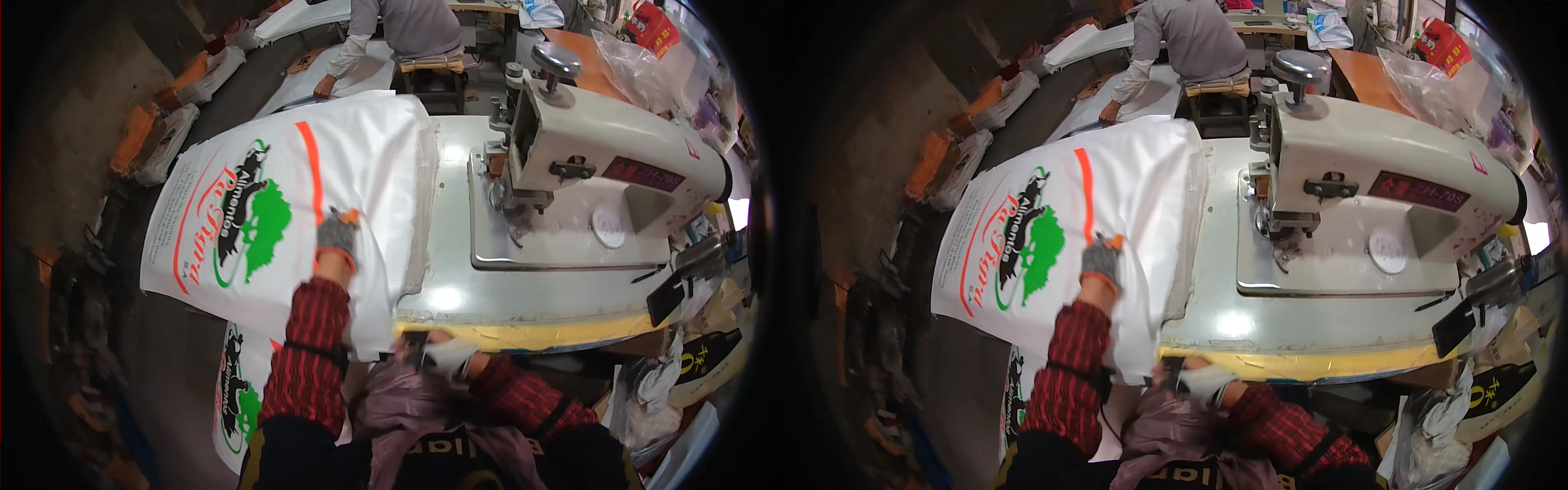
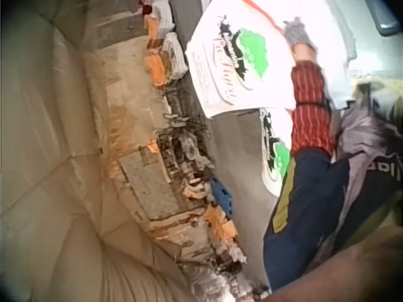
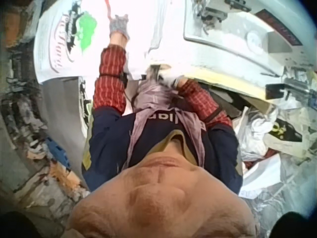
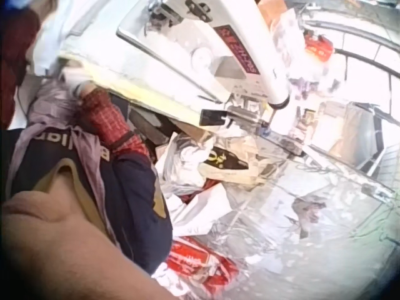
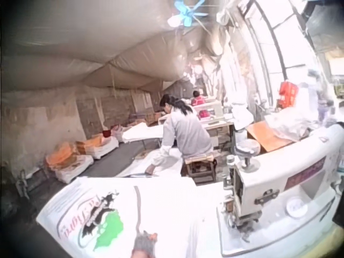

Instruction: The recorder uses an industrial sewing machine to sew large polypropylene or plastic bags with a brand logo.

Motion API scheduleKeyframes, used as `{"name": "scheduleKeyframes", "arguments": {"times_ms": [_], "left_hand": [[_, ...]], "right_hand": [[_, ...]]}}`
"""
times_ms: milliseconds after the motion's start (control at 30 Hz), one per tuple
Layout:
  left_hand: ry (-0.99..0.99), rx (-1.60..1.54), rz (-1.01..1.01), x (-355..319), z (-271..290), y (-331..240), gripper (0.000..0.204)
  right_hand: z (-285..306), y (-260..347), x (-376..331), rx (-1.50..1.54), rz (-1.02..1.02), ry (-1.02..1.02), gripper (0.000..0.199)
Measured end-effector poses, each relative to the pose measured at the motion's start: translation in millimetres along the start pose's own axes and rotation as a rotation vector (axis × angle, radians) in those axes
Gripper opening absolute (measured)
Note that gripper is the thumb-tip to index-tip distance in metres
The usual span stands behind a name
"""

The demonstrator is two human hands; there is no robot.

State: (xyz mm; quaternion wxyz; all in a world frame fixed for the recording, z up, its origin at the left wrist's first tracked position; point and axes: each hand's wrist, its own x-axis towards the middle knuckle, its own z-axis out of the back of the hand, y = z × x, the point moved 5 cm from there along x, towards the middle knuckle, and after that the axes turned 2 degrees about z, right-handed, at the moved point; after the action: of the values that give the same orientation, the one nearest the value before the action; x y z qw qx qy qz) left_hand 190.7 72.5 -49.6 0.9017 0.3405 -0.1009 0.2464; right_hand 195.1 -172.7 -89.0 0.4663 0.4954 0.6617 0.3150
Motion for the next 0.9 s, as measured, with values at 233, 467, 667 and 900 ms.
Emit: {"name": "scheduleKeyframes", "arguments": {"times_ms": [233, 467, 667, 900], "left_hand": [[-0.061, -1.432, 0.776, -104, 99, -7, 0.017], [-0.153, -1.107, 0.478, -102, 176, 45, 0.019], [-0.16, -0.906, 0.48, -84, 147, 120, 0.026], [-0.275, -0.807, 0.418, -61, 256, 175, 0.01]], "right_hand": [[50, 34, 1, 0.153, 0.167, -0.689, 0.051], [14, 69, 32, 0.75, 0.305, -0.288, 0.04], [38, 35, 7, -0.833, 0.193, -0.801, 0.035], [33, 24, -73, -0.567, 0.434, -0.722, 0.048]]}}
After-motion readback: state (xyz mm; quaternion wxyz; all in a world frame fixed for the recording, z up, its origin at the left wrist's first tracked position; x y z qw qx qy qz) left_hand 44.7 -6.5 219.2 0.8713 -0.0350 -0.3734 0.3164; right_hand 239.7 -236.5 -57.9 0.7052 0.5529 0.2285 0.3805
